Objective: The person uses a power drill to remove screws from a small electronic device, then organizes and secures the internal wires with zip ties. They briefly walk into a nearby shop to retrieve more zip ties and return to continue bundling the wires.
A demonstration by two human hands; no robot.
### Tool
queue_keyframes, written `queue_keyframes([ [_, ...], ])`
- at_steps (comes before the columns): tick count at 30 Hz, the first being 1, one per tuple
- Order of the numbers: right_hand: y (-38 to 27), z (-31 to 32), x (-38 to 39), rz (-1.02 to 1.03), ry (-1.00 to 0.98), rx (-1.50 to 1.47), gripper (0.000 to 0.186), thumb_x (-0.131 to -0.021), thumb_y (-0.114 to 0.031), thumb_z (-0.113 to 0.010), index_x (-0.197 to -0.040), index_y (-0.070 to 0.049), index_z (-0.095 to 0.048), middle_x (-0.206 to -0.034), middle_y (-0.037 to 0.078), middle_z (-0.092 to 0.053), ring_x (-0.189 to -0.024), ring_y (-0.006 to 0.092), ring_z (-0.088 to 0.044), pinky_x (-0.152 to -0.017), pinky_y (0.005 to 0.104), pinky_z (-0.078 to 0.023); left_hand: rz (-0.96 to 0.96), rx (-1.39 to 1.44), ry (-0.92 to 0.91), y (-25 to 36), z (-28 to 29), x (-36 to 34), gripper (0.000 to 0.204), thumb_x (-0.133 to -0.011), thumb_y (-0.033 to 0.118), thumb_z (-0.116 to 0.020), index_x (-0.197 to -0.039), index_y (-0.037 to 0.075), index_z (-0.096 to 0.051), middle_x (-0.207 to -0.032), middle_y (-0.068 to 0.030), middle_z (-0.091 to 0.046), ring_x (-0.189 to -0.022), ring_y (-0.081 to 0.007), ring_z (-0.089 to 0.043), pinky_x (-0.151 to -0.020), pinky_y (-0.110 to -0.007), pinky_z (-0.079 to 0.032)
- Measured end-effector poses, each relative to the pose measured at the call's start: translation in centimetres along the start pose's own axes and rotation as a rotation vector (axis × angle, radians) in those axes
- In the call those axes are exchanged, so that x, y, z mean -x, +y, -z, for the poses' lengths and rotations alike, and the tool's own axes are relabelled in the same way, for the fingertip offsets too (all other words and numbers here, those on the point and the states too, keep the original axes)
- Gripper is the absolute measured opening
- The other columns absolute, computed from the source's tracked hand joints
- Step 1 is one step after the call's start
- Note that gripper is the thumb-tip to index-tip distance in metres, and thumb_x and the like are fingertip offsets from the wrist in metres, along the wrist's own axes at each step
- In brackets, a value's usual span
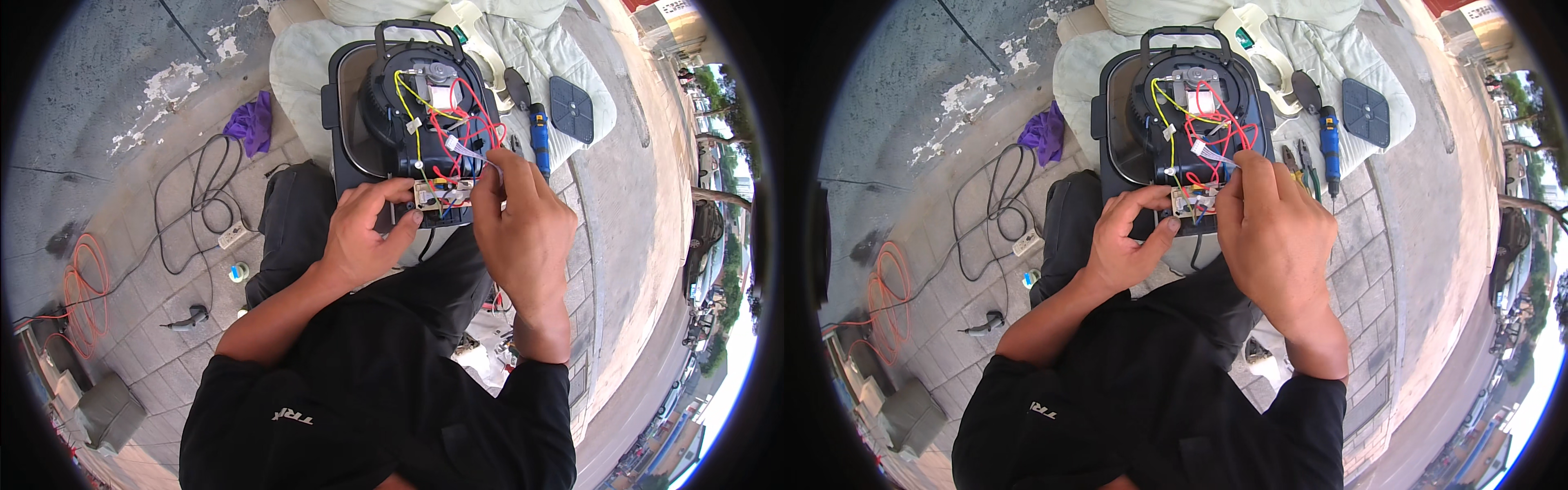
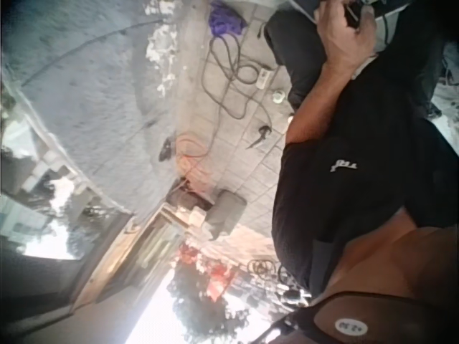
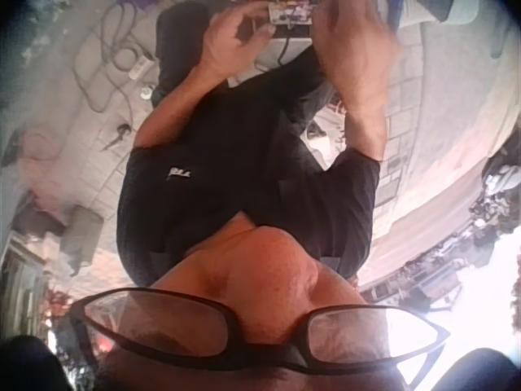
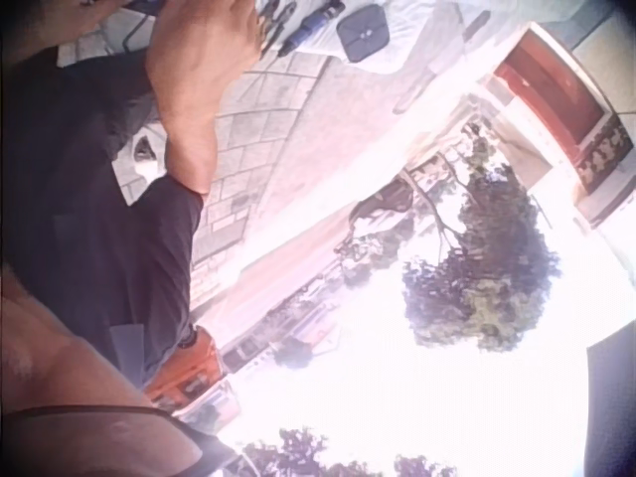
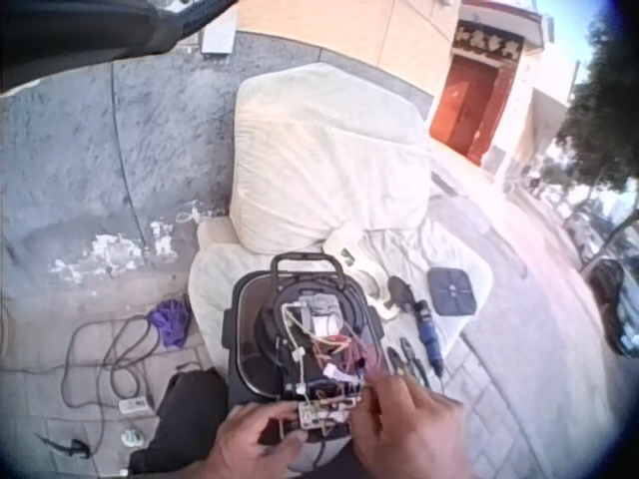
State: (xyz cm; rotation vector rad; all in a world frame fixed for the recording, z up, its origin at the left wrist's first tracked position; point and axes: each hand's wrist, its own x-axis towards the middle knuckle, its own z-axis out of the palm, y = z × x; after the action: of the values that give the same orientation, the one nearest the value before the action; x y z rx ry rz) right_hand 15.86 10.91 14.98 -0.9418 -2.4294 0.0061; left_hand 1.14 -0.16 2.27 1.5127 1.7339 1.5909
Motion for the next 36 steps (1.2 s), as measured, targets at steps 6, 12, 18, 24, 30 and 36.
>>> queue_keyframes([
  [6, 0.4, -1.0, -0.3, -0.203, 0.000, -0.413, 0.014, -0.092, -0.008, -0.074, -0.104, -0.003, -0.069, -0.075, 0.008, -0.065, -0.058, 0.0191, -0.062, -0.054, 0.0334, -0.049, -0.003, 0.019, -0.010, -0.2, 0.2, 0.2, 0.045, -0.087, 0.006, -0.078, -0.130, 0.003, -0.065, -0.108, -0.0070, -0.075, -0.100, -0.0201, -0.070, -0.093, -0.035, -0.046],
  [12, 1.0, -0.2, -2.6, -0.124, -0.197, -0.626, 0.013, -0.094, -0.009, -0.073, -0.103, -0.001, -0.070, -0.077, 0.009, -0.063, -0.061, 0.0190, -0.060, -0.058, 0.0336, -0.048, -0.019, 0.119, 0.091, 0.5, 1.8, -0.6, 0.045, -0.089, 0.002, -0.075, -0.132, -0.002, -0.062, -0.110, -0.0098, -0.072, -0.102, -0.0179, -0.065, -0.088, -0.030, -0.048],
  [18, 1.7, 1.0, -4.9, 0.159, -0.308, -0.530, 0.014, -0.093, -0.010, -0.073, -0.104, -0.001, -0.070, -0.085, 0.013, -0.067, -0.070, 0.0288, -0.065, -0.063, 0.0374, -0.050, -0.050, 0.263, 0.041, 1.9, 3.1, -3.3, 0.043, -0.094, 0.009, -0.077, -0.133, -0.001, -0.063, -0.108, -0.0080, -0.072, -0.094, -0.0124, -0.065, -0.081, -0.027, -0.048],
  [24, 2.9, 0.9, -5.0, 0.062, -0.316, -0.531, 0.015, -0.093, -0.010, -0.071, -0.104, 0.000, -0.070, -0.083, 0.013, -0.068, -0.069, 0.0258, -0.066, -0.063, 0.0362, -0.051, 0.090, 0.387, 0.007, 1.4, 1.9, -4.9, 0.032, -0.097, 0.010, -0.074, -0.127, 0.003, -0.066, -0.109, -0.0045, -0.073, -0.089, -0.0084, -0.064, -0.073, -0.025, -0.044],
  [30, 3.9, 1.2, -3.0, -0.287, -0.289, -0.699, 0.012, -0.097, -0.008, -0.069, -0.102, 0.002, -0.067, -0.077, 0.002, -0.067, -0.066, 0.0038, -0.055, -0.059, 0.0243, -0.046, -0.025, 0.226, -0.007, 1.9, 1.6, -4.3, 0.031, -0.093, -0.003, -0.070, -0.123, 0.001, -0.069, -0.114, -0.0063, -0.066, -0.086, -0.0085, -0.061, -0.070, -0.024, -0.043],
  [36, 4.3, 0.7, -1.9, -0.370, -0.221, -0.873, 0.014, -0.101, -0.012, -0.070, -0.099, 0.001, -0.065, -0.078, -0.004, -0.066, -0.069, 0.0002, -0.053, -0.059, 0.0211, -0.043, -0.034, 0.204, 0.046, 1.0, 1.3, -3.9, 0.031, -0.091, -0.003, -0.071, -0.122, 0.002, -0.069, -0.113, -0.0066, -0.065, -0.082, -0.0093, -0.061, -0.069, -0.025, -0.044],
])
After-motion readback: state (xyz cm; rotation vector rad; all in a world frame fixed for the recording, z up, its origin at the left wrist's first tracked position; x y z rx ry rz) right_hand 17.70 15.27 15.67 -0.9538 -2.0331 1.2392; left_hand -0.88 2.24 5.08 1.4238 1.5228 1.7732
